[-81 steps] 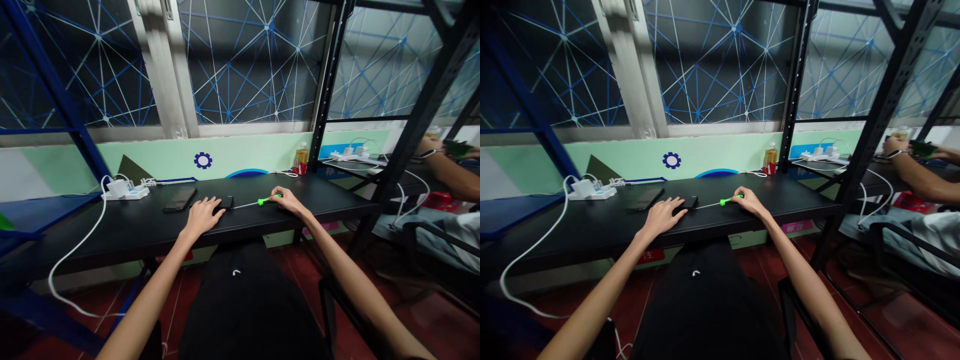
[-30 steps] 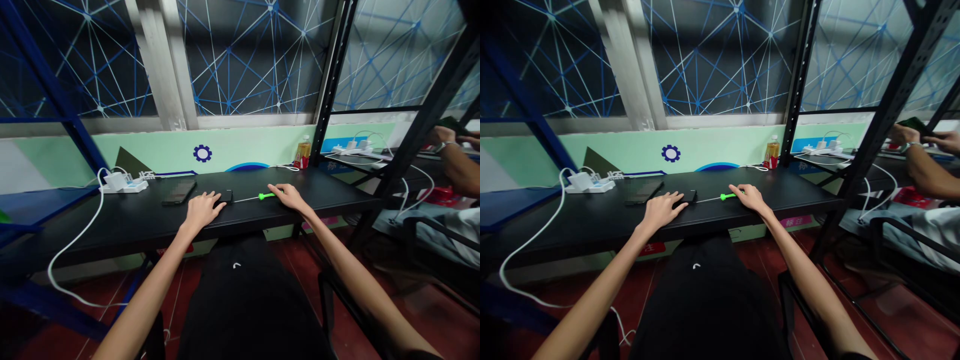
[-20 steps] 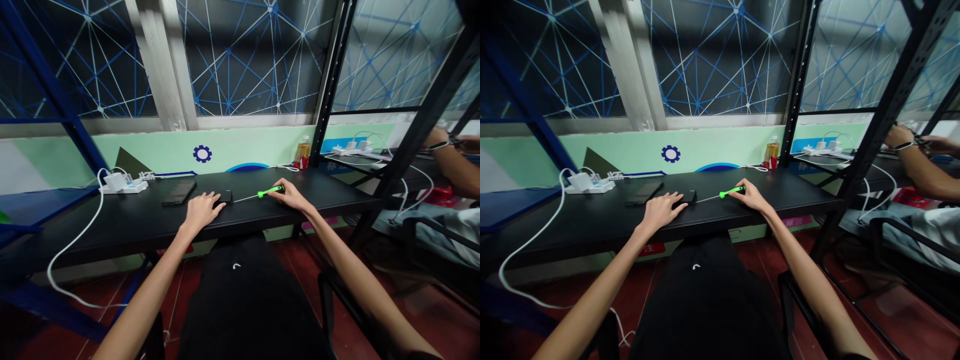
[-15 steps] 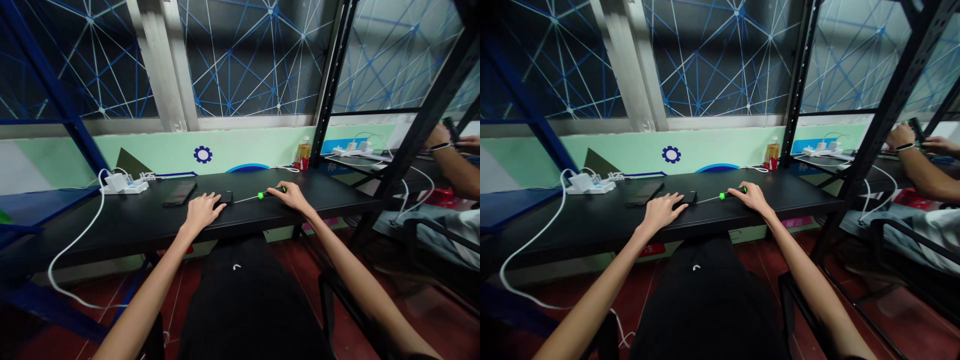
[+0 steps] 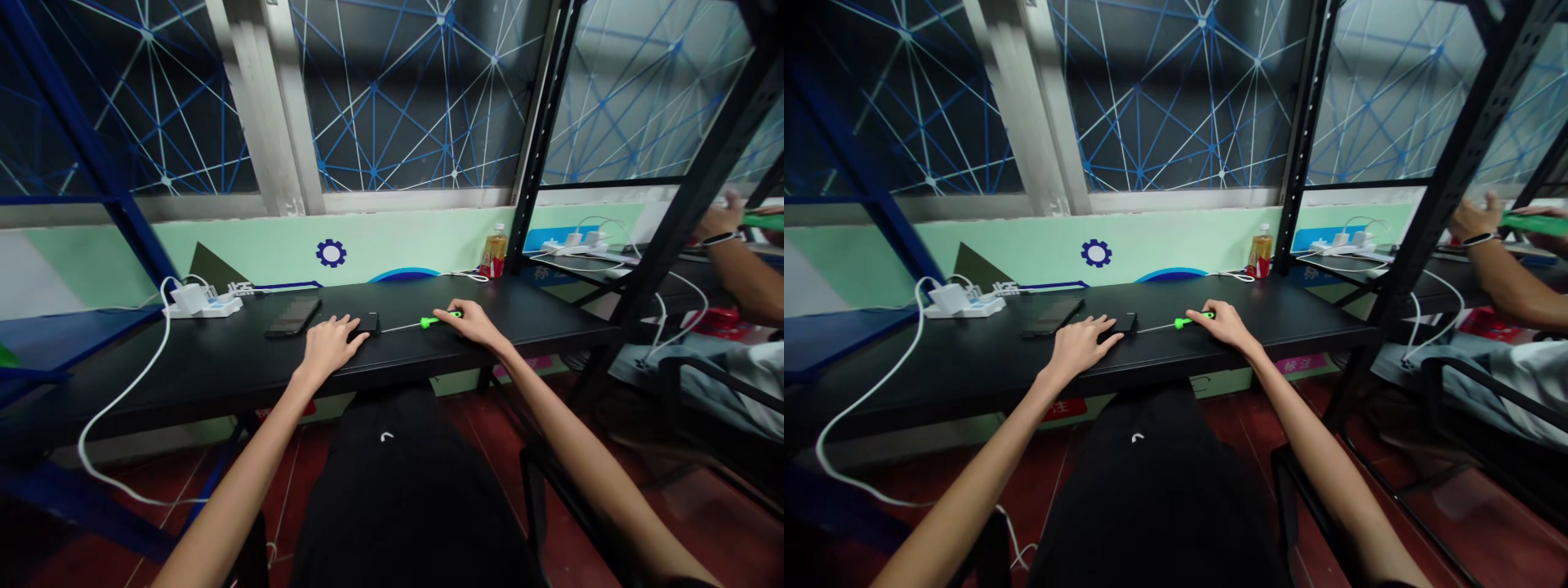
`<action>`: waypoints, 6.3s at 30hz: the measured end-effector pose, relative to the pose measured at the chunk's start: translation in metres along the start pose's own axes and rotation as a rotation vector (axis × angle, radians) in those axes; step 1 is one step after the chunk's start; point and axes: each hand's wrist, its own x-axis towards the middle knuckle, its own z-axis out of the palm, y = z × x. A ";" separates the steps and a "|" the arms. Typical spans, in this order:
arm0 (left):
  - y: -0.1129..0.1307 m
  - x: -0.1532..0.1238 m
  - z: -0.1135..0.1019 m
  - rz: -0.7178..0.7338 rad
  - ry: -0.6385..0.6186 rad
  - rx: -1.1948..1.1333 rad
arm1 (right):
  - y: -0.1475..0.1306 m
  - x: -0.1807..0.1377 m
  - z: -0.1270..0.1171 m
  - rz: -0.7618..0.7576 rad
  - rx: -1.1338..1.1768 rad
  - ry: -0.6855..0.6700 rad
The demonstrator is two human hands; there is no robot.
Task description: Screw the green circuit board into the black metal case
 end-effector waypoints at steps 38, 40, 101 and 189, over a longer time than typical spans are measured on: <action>-0.001 -0.002 0.000 0.003 0.003 -0.010 | -0.012 -0.007 -0.012 0.068 0.129 -0.215; -0.001 -0.002 0.001 0.005 0.005 -0.009 | -0.012 -0.010 -0.015 0.118 0.240 -0.292; -0.004 -0.001 0.005 0.025 0.039 0.017 | -0.002 -0.006 -0.006 -0.083 -0.129 -0.094; -0.004 -0.001 0.005 0.033 0.053 -0.002 | -0.004 -0.005 -0.012 -0.077 -0.053 -0.189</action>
